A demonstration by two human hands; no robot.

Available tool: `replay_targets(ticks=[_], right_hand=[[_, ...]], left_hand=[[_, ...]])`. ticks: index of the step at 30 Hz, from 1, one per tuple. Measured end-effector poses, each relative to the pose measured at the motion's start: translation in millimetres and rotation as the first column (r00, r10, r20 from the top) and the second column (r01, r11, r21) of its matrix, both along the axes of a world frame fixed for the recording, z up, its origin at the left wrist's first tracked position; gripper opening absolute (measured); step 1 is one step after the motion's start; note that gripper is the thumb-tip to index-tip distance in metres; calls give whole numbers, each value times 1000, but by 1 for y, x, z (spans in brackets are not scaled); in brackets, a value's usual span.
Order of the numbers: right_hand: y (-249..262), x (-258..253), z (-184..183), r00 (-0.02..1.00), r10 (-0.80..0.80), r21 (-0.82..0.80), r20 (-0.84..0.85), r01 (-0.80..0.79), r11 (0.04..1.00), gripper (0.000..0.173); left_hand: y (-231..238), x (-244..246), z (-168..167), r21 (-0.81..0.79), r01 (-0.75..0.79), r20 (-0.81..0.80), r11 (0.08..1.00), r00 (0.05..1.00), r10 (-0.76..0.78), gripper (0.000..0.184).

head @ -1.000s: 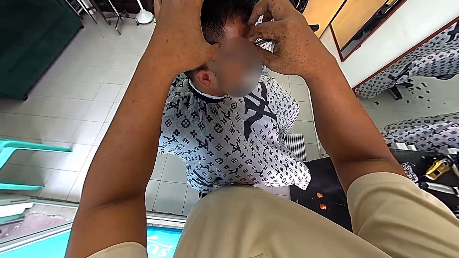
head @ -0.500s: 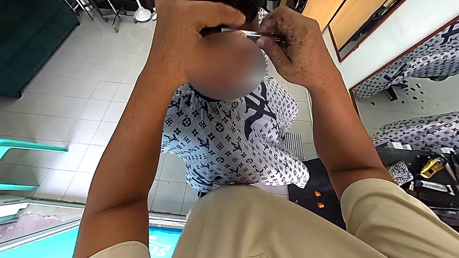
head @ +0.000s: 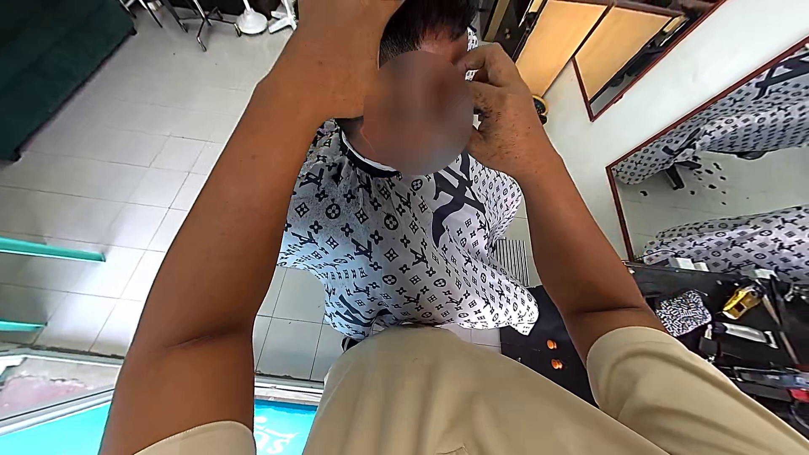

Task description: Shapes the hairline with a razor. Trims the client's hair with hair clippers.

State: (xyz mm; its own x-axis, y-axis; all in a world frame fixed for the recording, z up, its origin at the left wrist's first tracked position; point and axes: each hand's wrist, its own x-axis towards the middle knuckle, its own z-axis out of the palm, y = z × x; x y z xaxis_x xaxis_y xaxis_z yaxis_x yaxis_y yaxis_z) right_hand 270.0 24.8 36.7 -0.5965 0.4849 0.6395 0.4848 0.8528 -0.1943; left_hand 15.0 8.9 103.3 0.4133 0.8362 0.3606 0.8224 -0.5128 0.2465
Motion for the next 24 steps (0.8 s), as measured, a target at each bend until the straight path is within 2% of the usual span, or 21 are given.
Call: replay_targets(ticks=[24], right_hand=[[-7, -8, 0, 992, -100, 59, 80, 96, 994, 21]], left_hand=[[7, -1, -7, -45, -32, 68, 998, 997, 35, 68]])
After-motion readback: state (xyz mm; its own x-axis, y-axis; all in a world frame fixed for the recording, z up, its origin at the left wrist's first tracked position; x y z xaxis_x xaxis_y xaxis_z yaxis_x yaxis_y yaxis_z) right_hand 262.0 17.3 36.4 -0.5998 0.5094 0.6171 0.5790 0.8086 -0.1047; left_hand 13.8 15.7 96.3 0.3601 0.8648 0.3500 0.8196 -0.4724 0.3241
